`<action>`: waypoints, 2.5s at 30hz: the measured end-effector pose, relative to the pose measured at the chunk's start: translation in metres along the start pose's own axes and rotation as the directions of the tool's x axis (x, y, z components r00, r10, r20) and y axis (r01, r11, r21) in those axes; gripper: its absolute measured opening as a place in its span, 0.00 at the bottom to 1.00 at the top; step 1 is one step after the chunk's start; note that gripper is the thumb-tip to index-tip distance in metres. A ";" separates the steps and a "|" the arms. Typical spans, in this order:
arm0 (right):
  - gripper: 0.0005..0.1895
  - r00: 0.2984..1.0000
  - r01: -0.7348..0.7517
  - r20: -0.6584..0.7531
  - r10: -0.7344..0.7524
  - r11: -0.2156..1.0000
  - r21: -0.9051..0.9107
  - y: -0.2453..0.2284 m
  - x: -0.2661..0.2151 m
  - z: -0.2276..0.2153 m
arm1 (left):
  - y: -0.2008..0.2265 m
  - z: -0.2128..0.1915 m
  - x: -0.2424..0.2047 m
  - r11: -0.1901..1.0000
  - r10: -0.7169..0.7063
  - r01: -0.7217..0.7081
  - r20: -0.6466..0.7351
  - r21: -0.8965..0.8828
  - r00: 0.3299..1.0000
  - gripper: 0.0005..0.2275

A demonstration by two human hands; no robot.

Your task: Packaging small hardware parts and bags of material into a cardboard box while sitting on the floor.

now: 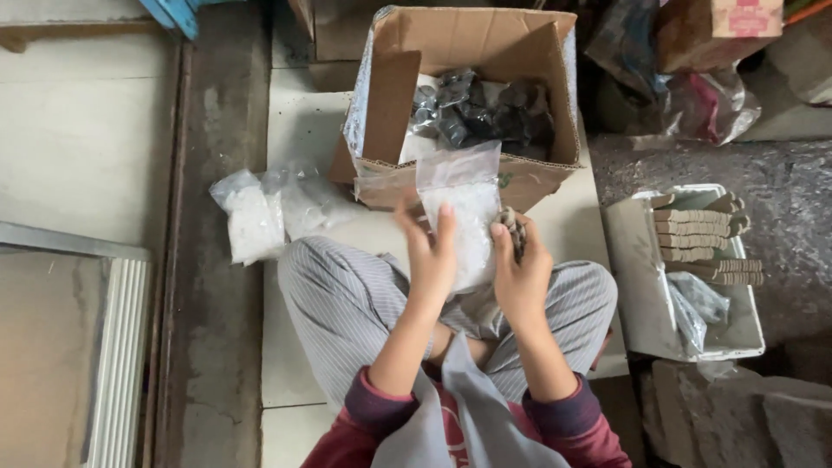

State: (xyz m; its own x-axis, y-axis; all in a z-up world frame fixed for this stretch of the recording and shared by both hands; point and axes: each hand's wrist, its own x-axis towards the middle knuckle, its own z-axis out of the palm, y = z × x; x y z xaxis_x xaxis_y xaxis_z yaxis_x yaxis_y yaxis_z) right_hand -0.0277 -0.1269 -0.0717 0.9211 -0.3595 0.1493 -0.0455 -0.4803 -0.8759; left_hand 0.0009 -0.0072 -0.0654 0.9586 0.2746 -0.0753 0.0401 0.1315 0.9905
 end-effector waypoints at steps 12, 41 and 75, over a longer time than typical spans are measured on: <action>0.22 0.904 0.423 -0.072 -0.421 0.906 0.016 -0.020 -0.021 -0.043 | 0.004 -0.023 0.000 0.273 -0.274 0.421 0.350 -0.865 0.896 0.34; 0.24 0.970 0.243 -0.072 -0.232 0.941 0.237 -0.010 -0.041 0.041 | 0.003 -0.019 -0.003 0.153 -0.335 0.443 0.376 -0.883 0.864 0.42; 0.26 0.690 0.061 0.646 0.327 0.863 -0.501 0.078 0.015 0.326 | -0.163 -0.228 0.144 0.136 0.308 0.145 -0.181 0.980 0.934 0.24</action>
State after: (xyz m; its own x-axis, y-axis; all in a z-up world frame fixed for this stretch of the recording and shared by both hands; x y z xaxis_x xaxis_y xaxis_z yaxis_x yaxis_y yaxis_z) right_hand 0.1090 0.0906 -0.2872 0.8704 0.1119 -0.4795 -0.1772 -0.8374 -0.5170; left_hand 0.0681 0.2285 -0.2639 0.8568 0.4694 0.2136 0.4207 -0.8757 0.2368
